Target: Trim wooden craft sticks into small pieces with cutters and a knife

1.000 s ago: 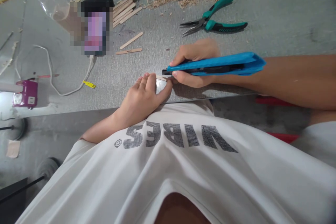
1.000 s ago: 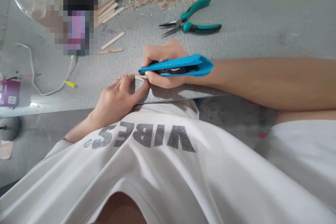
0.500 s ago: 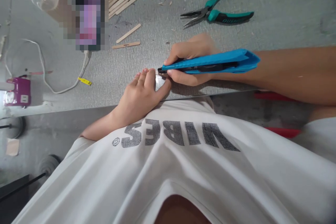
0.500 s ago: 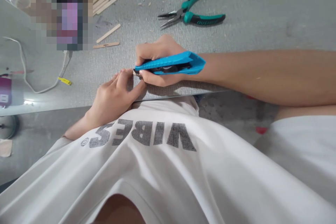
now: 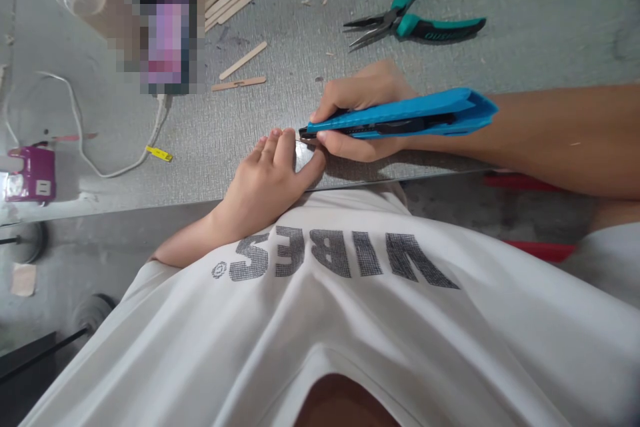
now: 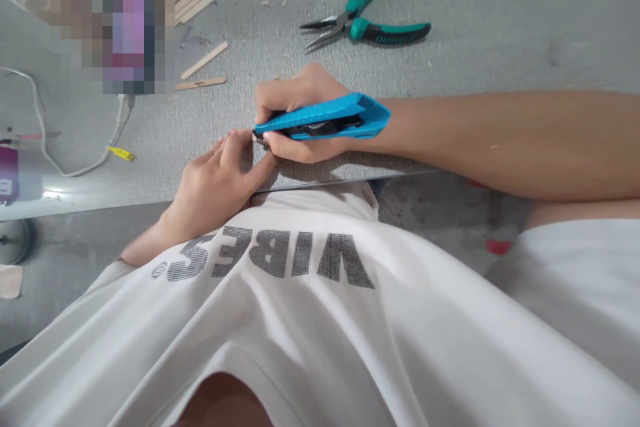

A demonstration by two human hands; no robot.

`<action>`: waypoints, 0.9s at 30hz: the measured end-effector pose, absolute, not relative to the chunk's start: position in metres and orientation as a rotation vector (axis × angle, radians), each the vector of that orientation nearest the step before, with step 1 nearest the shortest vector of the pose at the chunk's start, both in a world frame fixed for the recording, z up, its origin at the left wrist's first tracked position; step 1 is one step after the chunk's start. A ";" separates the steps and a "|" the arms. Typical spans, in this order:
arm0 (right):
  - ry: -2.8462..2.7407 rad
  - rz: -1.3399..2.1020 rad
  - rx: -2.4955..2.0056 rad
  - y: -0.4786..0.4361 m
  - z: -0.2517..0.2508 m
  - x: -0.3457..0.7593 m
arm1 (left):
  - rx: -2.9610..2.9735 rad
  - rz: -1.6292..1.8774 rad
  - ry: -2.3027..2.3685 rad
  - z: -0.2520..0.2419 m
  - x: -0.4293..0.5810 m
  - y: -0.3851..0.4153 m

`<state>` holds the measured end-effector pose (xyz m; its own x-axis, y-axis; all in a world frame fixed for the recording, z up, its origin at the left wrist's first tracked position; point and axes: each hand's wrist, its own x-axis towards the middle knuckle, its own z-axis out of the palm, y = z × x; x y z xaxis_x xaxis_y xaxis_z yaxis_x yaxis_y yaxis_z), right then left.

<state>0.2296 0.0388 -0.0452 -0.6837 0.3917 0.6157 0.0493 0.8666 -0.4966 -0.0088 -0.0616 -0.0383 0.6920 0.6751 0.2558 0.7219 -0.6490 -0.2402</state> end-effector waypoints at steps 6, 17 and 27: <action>-2.284 0.570 -0.355 0.037 -0.041 0.228 | -2.549 -0.213 -1.063 -0.041 -0.010 -0.061; -2.288 0.546 -0.379 0.034 -0.043 0.225 | -2.529 -0.150 -1.006 -0.040 -0.008 -0.058; -2.353 0.411 -0.302 0.040 -0.042 0.228 | -2.568 -0.109 -1.083 -0.040 -0.007 -0.059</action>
<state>0.2278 0.0401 -0.0423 -0.7148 0.3283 0.6175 0.0996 0.9218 -0.3747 -0.0069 -0.0590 -0.0405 0.7050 0.6793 0.2038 0.7063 -0.6464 -0.2886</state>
